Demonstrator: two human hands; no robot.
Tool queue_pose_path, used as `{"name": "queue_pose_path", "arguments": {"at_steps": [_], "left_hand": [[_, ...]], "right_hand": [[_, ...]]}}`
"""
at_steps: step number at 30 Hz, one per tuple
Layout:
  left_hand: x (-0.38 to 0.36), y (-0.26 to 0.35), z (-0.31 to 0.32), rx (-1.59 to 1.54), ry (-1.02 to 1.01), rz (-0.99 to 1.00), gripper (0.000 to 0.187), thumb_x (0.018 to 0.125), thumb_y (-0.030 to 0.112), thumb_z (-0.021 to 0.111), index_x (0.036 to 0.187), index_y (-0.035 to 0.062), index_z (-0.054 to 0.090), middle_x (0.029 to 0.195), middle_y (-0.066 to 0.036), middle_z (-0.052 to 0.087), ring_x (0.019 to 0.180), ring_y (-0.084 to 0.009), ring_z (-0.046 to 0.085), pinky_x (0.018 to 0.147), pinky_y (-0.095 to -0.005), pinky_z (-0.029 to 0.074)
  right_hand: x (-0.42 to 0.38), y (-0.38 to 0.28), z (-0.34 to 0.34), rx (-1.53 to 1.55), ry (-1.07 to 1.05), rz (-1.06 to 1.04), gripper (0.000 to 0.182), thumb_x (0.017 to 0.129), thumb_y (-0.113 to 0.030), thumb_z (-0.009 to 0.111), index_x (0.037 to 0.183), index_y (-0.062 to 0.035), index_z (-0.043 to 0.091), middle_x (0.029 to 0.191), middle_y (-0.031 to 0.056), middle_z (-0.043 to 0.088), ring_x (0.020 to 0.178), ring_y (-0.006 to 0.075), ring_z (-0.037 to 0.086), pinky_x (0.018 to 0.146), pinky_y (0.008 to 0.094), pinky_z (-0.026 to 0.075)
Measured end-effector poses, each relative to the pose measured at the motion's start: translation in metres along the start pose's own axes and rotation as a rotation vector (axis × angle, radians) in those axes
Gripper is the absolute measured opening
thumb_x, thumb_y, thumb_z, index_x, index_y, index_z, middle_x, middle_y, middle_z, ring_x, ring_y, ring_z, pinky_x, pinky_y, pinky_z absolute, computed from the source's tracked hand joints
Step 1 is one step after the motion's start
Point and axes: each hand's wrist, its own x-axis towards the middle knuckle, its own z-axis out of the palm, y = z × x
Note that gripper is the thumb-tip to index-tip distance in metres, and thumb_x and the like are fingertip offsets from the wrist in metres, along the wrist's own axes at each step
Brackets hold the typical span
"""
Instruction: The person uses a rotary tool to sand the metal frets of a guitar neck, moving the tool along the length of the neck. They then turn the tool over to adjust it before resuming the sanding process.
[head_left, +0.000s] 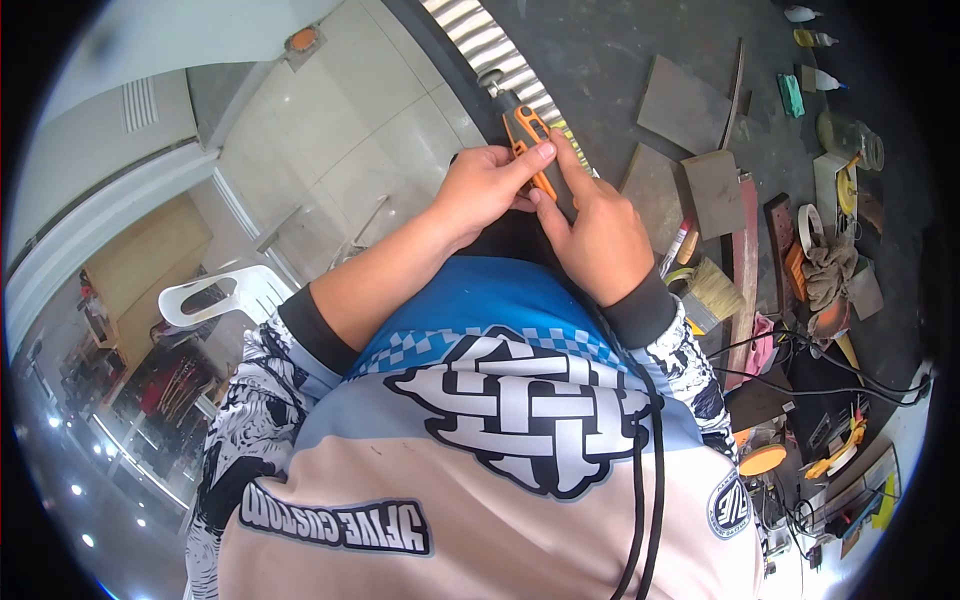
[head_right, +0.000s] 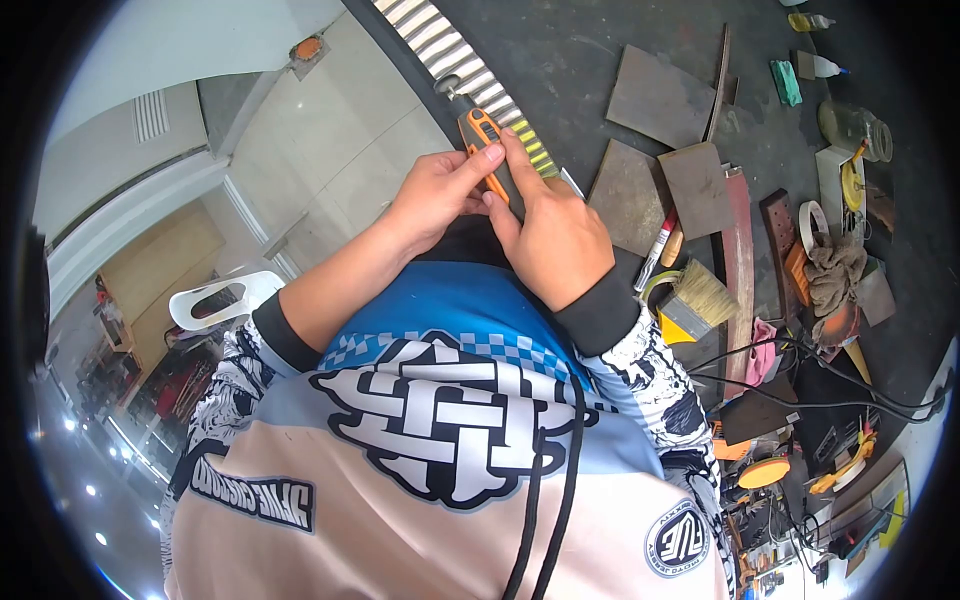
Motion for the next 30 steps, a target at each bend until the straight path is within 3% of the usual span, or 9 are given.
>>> {"name": "queue_pose_path", "arguments": {"at_steps": [30], "left_hand": [[0.001,0.007,0.005,0.032,0.038,-0.023,0.062,0.095,0.048,0.077,0.102,-0.0124,0.068,0.093,-0.015,0.072,0.082,-0.0178,0.073,0.077,-0.0302,0.063]], "right_hand": [[0.003,0.004,-0.003,0.041,-0.006,-0.019,0.068,0.096,-0.028,0.069,0.158,-0.0174,0.044,0.088,0.025,0.07,0.081,0.0451,0.072,0.073,0.053,0.058]]}}
